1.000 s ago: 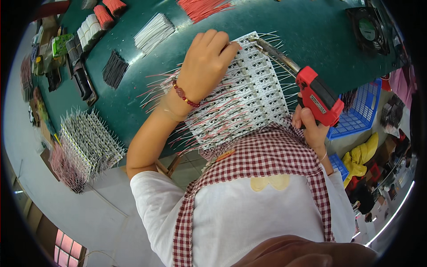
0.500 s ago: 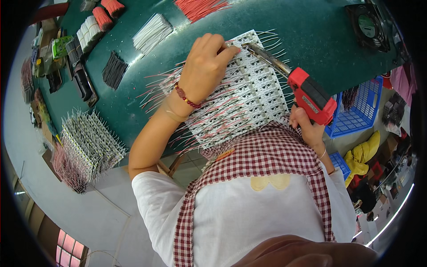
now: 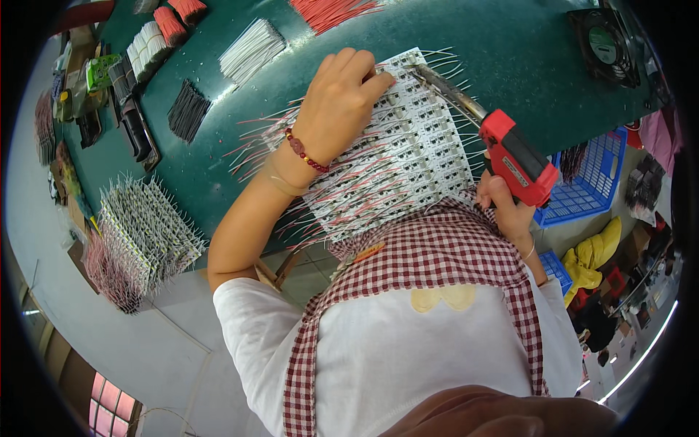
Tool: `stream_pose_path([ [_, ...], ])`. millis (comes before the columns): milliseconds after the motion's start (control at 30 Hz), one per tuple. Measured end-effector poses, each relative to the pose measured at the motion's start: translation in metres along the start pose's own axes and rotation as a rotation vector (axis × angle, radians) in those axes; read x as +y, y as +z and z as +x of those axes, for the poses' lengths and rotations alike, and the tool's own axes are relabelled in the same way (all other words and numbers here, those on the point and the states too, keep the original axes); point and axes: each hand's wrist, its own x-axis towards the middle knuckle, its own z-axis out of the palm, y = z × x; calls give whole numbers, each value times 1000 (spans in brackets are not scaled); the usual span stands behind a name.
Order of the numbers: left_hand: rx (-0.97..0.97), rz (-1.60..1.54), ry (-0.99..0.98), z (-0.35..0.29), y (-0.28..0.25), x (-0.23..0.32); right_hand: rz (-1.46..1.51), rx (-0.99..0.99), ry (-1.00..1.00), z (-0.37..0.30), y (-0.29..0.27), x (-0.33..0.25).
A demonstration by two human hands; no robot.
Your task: The person solders wires onto a circuit board using a soldering iron, stacks the board, picks up wires from the table, and solders them onto another circuit board.
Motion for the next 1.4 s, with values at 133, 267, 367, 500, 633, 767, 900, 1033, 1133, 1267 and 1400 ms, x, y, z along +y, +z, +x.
stream_pose_path([
  [133, -1, -11, -4, 2, 1, -1, 15, -12, -8, 2, 0, 0],
  [267, 38, -14, -24, 1, 0, 0, 17, -27, -23, 1, -1, 2],
  [367, 32, -9, -28, 0, 0, 2, 23, -28, -11, 0, -3, 1],
  [500, 35, 35, 2, 0, 2, -1, 2, -29, -9, 1, -3, 1],
  [633, 51, 23, -1, -2, 4, -1, 22, -37, -19, 1, -3, 1],
  [767, 34, 22, -11, -2, 0, -2, 74, -3, 57, 3, -1, 2],
  [900, -5, -5, 7, -2, -2, -4, 103, 39, 103, 2, 1, 5],
  [1033, 4, 33, 73, -1, 0, -5, 34, 47, 79, 3, 1, 10],
  [1133, -1, 34, 72, -1, 1, -6, -17, 19, 62, 3, 1, 9],
  [1267, 3, 22, 71, -2, 2, -5, 23, -11, -5, 3, -1, 4],
  [1400, 0, 33, 69, -1, 2, -6, 103, 16, -38, 4, 0, 3],
])
